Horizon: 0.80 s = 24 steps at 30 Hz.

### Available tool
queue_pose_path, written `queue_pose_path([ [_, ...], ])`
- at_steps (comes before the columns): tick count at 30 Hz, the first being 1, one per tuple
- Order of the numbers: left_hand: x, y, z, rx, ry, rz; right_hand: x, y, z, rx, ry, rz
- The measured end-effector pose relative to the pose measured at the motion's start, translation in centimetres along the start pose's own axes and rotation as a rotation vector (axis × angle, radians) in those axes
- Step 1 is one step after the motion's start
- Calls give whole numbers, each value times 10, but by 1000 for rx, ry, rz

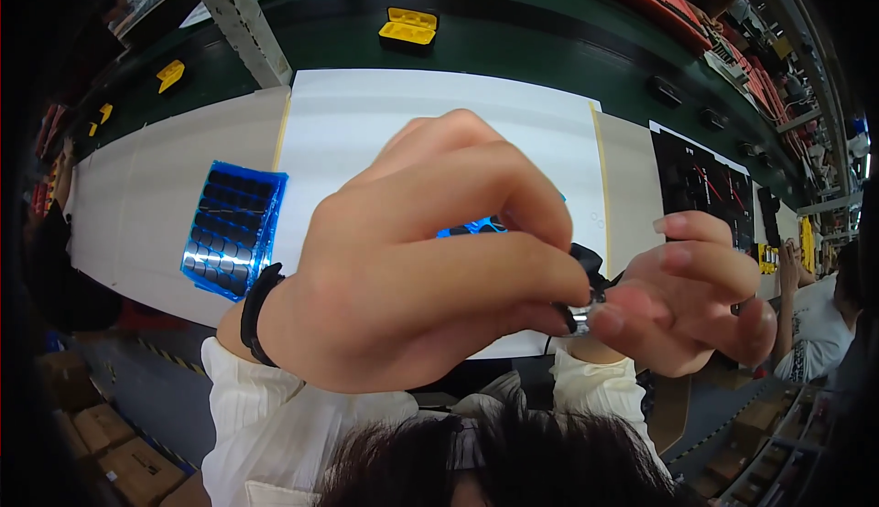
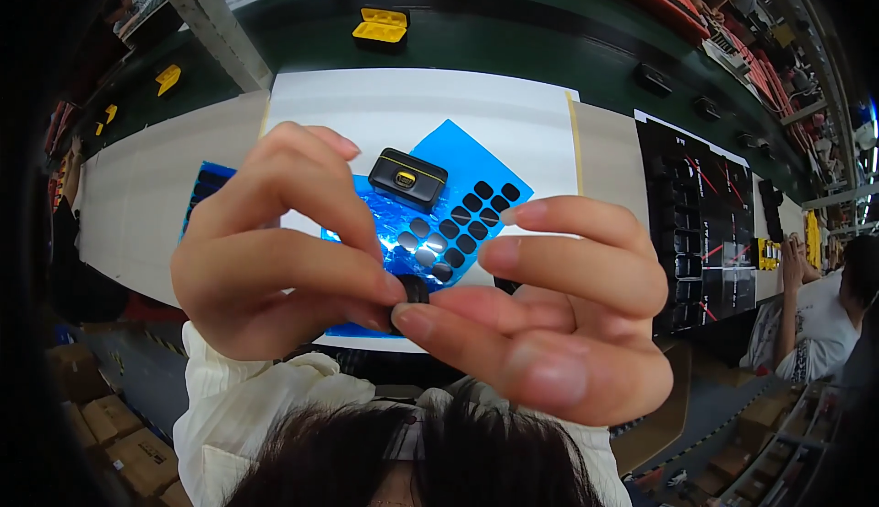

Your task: The person peels a black sticker from a blue sheet and presses it onto the back of a black case before placing a yellow case onto the conveyor belt. They repeat this process several times, occasionally peeling a sticker to clean a sensor on their wrist.

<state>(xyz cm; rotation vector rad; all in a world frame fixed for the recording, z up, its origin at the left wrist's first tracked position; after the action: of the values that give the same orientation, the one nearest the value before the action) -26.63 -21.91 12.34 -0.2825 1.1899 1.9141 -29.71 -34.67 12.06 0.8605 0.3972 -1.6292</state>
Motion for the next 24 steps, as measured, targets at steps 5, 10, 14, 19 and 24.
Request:
queue_pose_path([
  [5,-3,0,-8,158,-21,-42,-3,-3,5,-36,-62,-22],
  [10,0,3,-12,98,42,-34,-5,-4,4,-76,-109,-27],
  [14,-1,2,-9,61,96,-32,-1,-1,4,-81,-84,-16],
  [19,5,10,3,-93,70,-44,-3,-2,8,-83,-83,22],
  [24,-6,34,2,-385,-75,-102,-4,-2,4,-105,-107,11],
])
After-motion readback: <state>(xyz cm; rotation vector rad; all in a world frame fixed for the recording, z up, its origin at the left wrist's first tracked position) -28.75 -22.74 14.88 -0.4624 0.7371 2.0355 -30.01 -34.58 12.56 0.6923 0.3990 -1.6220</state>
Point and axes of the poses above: each hand's wrist, its own x-axis away from the middle knuckle, its own z-axis out of the back of the hand, y = z × x, the point moved 8 cm from there along -x, towards the middle knuckle, and after that the axes turned 6 degrees about -y, right-handed, at the moved point
